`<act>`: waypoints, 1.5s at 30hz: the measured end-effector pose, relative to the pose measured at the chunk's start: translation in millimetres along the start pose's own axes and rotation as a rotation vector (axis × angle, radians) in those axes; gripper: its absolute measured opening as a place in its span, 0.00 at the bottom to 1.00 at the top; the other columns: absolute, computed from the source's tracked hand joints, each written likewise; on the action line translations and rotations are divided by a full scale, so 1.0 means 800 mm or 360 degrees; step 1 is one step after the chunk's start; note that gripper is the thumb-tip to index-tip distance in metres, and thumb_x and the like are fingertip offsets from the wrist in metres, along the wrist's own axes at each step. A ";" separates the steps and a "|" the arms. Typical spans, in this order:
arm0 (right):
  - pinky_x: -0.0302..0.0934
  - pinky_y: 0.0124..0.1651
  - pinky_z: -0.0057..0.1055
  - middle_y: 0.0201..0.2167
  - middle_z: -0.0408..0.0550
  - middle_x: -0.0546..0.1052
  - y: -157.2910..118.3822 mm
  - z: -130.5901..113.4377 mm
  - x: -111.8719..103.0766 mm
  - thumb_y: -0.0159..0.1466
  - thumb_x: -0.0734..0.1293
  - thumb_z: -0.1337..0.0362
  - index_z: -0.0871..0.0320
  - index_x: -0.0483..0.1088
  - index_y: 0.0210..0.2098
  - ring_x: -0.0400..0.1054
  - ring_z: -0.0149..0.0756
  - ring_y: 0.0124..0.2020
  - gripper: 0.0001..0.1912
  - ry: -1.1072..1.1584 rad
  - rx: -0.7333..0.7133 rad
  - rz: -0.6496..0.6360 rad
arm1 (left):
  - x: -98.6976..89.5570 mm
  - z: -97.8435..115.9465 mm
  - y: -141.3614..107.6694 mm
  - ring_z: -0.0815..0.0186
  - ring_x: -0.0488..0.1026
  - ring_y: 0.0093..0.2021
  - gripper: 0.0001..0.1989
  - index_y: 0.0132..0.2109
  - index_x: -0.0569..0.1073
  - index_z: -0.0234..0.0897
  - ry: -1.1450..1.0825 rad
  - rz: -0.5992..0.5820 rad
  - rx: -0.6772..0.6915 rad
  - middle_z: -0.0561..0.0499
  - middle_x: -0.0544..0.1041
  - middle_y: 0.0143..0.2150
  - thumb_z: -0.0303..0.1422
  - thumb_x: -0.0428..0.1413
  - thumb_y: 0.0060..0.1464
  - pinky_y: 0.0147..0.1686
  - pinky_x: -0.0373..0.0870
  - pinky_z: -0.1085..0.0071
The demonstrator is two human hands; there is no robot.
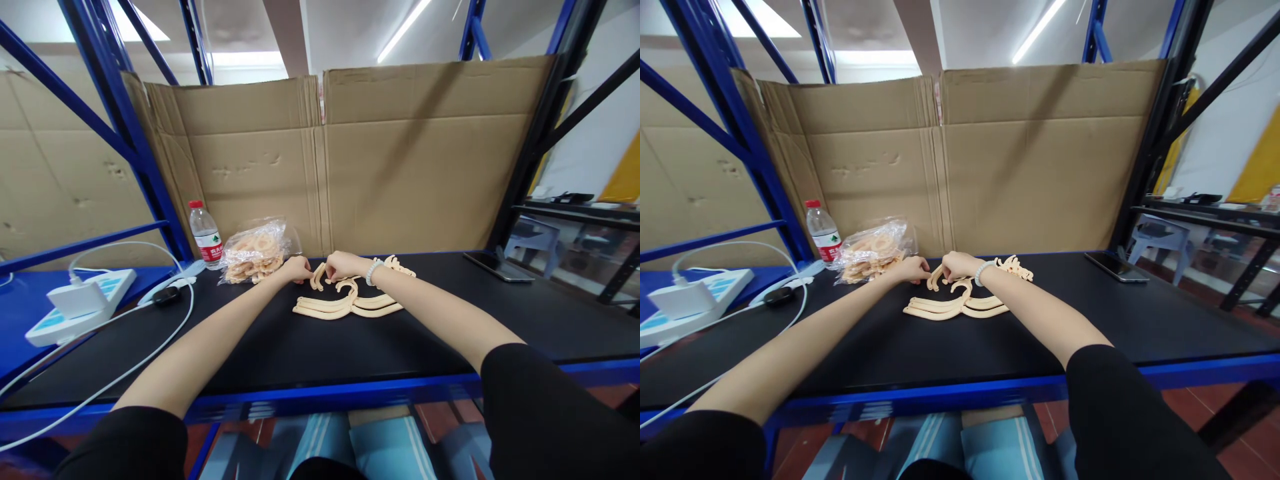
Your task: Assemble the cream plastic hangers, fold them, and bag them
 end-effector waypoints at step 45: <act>0.69 0.47 0.35 0.34 0.47 0.77 -0.186 0.021 -0.005 0.47 0.77 0.63 0.61 0.73 0.27 0.75 0.37 0.37 0.13 0.2385 0.0306 0.0834 | -0.010 0.081 -0.156 0.62 0.76 0.40 0.14 0.38 0.70 0.34 -0.1678 0.0379 0.0868 0.49 0.76 0.36 0.35 0.64 0.46 0.43 0.73 0.66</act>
Point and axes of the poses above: each hand's wrist, its own y-axis towards the middle knuckle, its own x-axis out of the palm, z = x × y, the point moved 10 cm from there along y, towards the middle knuckle
